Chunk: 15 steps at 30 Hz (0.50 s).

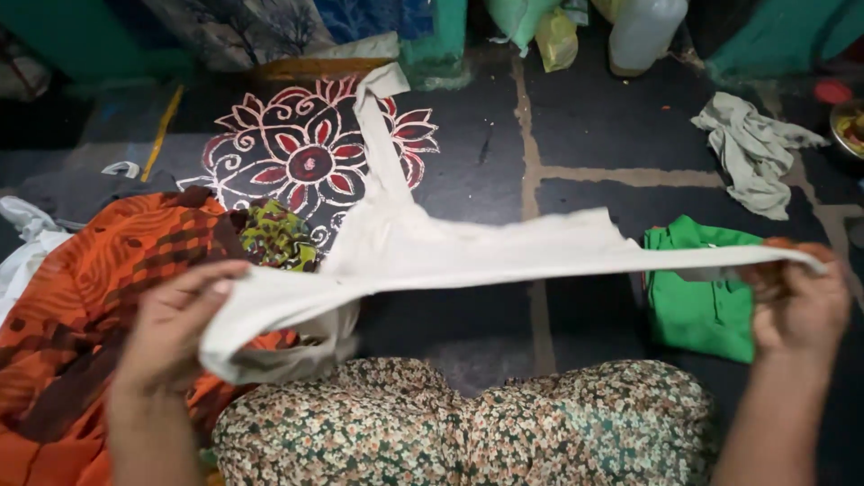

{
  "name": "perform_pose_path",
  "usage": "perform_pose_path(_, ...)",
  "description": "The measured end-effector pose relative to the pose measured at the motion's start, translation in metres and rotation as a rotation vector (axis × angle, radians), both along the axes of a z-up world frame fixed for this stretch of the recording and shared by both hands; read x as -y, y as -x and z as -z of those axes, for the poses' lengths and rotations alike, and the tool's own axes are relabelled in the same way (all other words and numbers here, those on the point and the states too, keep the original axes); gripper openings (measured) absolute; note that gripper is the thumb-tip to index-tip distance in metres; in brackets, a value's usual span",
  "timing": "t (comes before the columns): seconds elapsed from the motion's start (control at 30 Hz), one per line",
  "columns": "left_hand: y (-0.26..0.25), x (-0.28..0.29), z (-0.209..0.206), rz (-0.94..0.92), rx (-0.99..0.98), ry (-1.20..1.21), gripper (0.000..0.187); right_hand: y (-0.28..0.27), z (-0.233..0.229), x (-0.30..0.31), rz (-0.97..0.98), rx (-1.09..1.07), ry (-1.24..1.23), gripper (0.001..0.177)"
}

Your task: The person folds a red blouse, a green polo shirt, and a white long-sleeved shirt by hand on the floor. They lay each garment flat, fold the sides and sleeves inward, and then fold the body into a smaller rectangle before stacking them.

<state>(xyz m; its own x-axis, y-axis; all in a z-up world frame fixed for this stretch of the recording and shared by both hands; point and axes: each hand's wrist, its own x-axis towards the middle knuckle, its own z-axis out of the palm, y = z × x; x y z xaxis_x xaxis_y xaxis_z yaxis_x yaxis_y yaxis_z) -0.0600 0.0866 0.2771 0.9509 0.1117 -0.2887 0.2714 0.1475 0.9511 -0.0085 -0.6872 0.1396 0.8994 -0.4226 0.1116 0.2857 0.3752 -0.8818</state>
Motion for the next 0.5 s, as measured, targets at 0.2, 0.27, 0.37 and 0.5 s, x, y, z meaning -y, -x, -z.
perform_pose_path(0.2,-0.130,-0.014,0.057,0.117,-0.223,-0.385,0.029,-0.108,0.031,-0.040,-0.271,-0.434,0.313,0.012)
perform_pose_path(0.27,-0.183,-0.014,0.022,-0.248,-0.296,-0.534,0.018,-0.147,0.002,-0.054,-0.200,-0.406,0.458,0.012)
perform_pose_path(0.37,-0.309,-0.093,0.018,-0.194,0.659,-0.601,0.020,-0.221,-0.091,-0.057,-0.122,-0.030,0.324,0.006)
perform_pose_path(0.5,-0.312,-0.047,-0.128,-0.419,0.595,-0.522,0.009,-0.294,-0.148,-0.010,-0.055,0.346,0.429,0.010)
